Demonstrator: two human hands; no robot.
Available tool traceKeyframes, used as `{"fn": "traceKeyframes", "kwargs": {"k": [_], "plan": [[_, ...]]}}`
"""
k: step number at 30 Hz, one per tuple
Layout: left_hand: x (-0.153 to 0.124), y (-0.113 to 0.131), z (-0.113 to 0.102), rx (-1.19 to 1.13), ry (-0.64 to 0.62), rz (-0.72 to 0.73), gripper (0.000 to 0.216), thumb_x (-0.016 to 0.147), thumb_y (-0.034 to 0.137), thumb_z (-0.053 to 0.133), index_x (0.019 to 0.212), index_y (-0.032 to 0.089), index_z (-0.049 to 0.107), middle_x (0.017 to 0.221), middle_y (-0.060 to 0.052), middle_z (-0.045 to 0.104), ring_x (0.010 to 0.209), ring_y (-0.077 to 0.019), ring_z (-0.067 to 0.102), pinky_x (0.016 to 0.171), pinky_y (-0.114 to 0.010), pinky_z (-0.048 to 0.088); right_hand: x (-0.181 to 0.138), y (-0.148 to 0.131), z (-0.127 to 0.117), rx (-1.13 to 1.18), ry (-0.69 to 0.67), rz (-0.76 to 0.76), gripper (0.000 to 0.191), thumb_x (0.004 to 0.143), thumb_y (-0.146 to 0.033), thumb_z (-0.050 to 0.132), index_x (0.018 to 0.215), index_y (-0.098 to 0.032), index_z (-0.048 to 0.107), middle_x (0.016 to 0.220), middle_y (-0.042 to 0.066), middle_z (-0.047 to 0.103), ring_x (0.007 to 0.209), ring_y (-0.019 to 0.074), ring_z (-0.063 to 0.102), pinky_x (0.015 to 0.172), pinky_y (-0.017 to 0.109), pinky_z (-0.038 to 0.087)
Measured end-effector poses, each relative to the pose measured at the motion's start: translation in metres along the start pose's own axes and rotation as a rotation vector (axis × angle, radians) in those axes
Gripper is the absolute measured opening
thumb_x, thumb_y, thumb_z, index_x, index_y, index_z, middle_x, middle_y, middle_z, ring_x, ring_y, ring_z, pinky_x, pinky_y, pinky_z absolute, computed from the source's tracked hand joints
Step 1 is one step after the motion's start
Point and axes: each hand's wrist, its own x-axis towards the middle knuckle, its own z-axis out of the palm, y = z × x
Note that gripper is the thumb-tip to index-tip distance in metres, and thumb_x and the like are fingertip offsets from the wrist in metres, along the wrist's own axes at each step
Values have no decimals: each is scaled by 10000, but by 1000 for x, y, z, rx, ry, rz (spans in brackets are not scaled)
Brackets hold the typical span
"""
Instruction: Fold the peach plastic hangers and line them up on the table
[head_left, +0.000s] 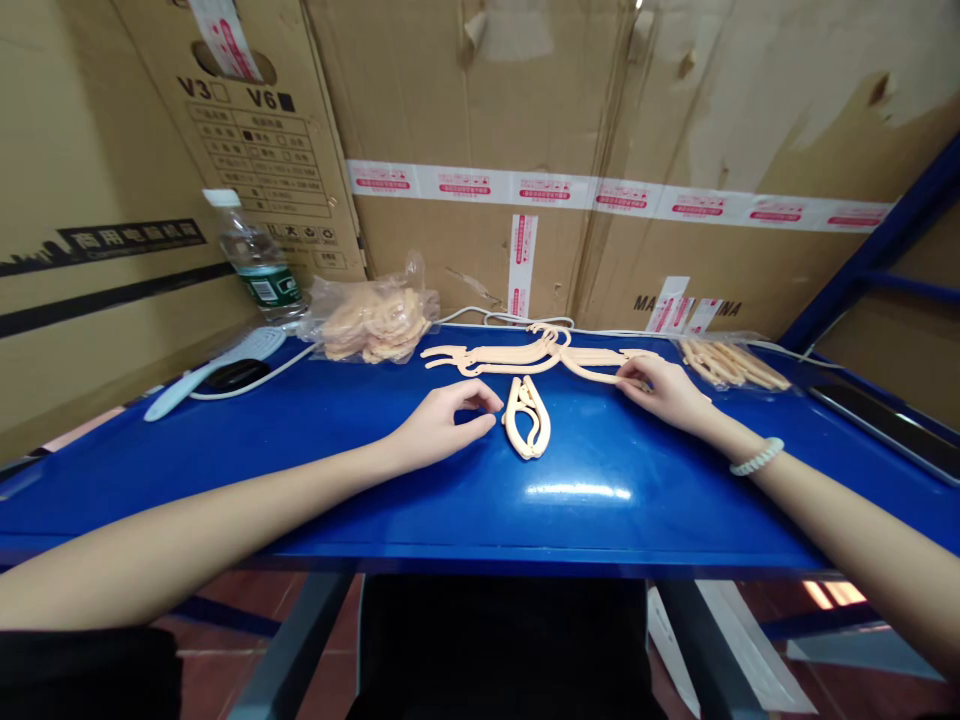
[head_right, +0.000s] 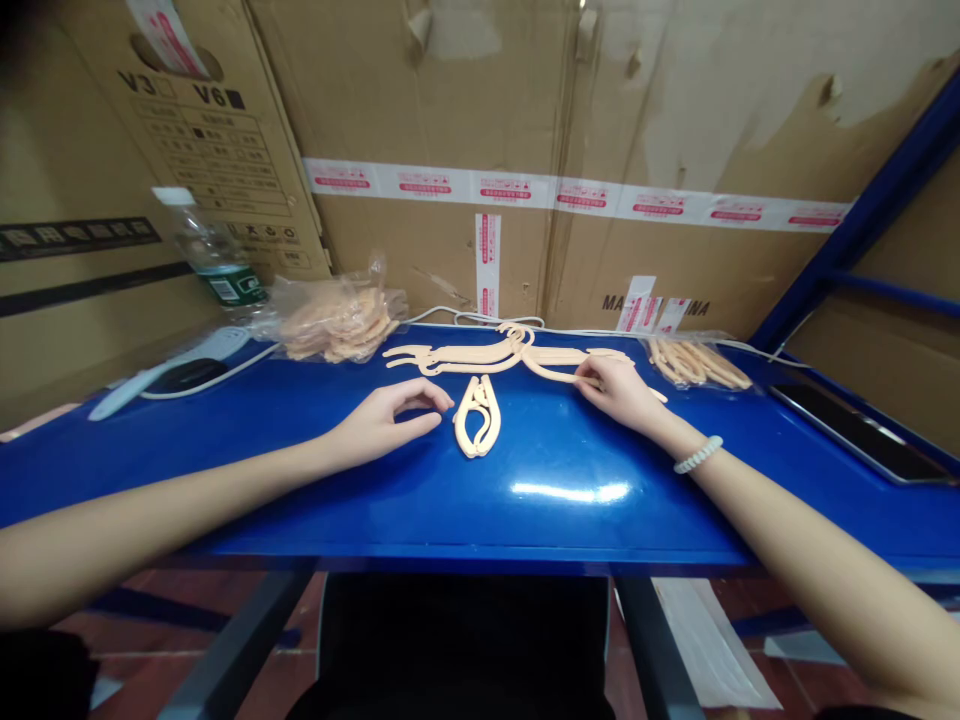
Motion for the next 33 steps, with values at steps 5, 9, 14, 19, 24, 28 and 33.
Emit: {"fn": "traceKeyframes", "kwargs": {"k": [5, 9, 14, 19, 24, 28, 33], "plan": [[4, -7, -1, -169, 48, -120, 337, 788, 307, 721, 1076, 148, 648, 1107, -122, 732, 1040, -240, 714, 1015, -461, 565, -4, -3, -14, 106, 21, 78, 232, 935, -451, 596, 913, -220, 611, 832, 73, 715, 722, 261, 687, 658, 395, 570], [5, -5, -2, -343, 124, -276, 430, 794, 278, 744, 1191, 150, 639, 1258, -157, 710, 1116, -271, 709, 1022, -486, 571, -6, -8, -27, 167, 110, 91, 292, 919, -524, 648, 935, -233, 619, 854, 69, 723, 728, 257, 700, 677, 400, 599], [6, 3, -3, -511, 231, -423, 522, 807, 215, 750, 1307, 171, 605, 1430, -189, 605, 1130, -285, 718, 1015, -459, 593, -7, -23, -38, 149, 186, 106, 279, 919, -513, 657, 964, -238, 631, 855, 72, 733, 721, 270, 709, 666, 410, 595], [8, 3, -2, -542, 286, -408, 663, 842, 194, 704, 1452, 217, 444, 1437, -184, 572, 1070, -255, 740, 998, -447, 601, -8, -35, -38, 39, 147, 38, 221, 927, -454, 631, 972, -238, 646, 844, 50, 732, 647, 230, 675, 621, 362, 545], [5, -1, -1, -358, 222, -272, 655, 802, 238, 728, 1411, 196, 489, 1395, -140, 597, 1047, -229, 724, 971, -414, 595, -9, -39, -35, 13, 85, -38, 217, 942, -444, 619, 987, -237, 667, 817, 38, 724, 627, 210, 647, 612, 338, 517], [0, 0, 1, -148, 117, -129, 590, 814, 301, 718, 1369, 161, 576, 1360, -138, 633, 1071, -247, 701, 911, -372, 594, -10, -44, -32, 38, 40, -43, 215, 960, -448, 604, 979, -245, 674, 772, 26, 703, 640, 209, 639, 626, 331, 511], [-1, 0, -1, -89, 108, -83, 451, 854, 346, 687, 1257, 146, 651, 1209, -118, 710, 1039, -242, 701, 825, -314, 583, -8, -47, -30, 43, -21, -127, 214, 980, -425, 576, 1000, -252, 700, 793, 41, 695, 686, 229, 637, 713, 373, 527]]}}
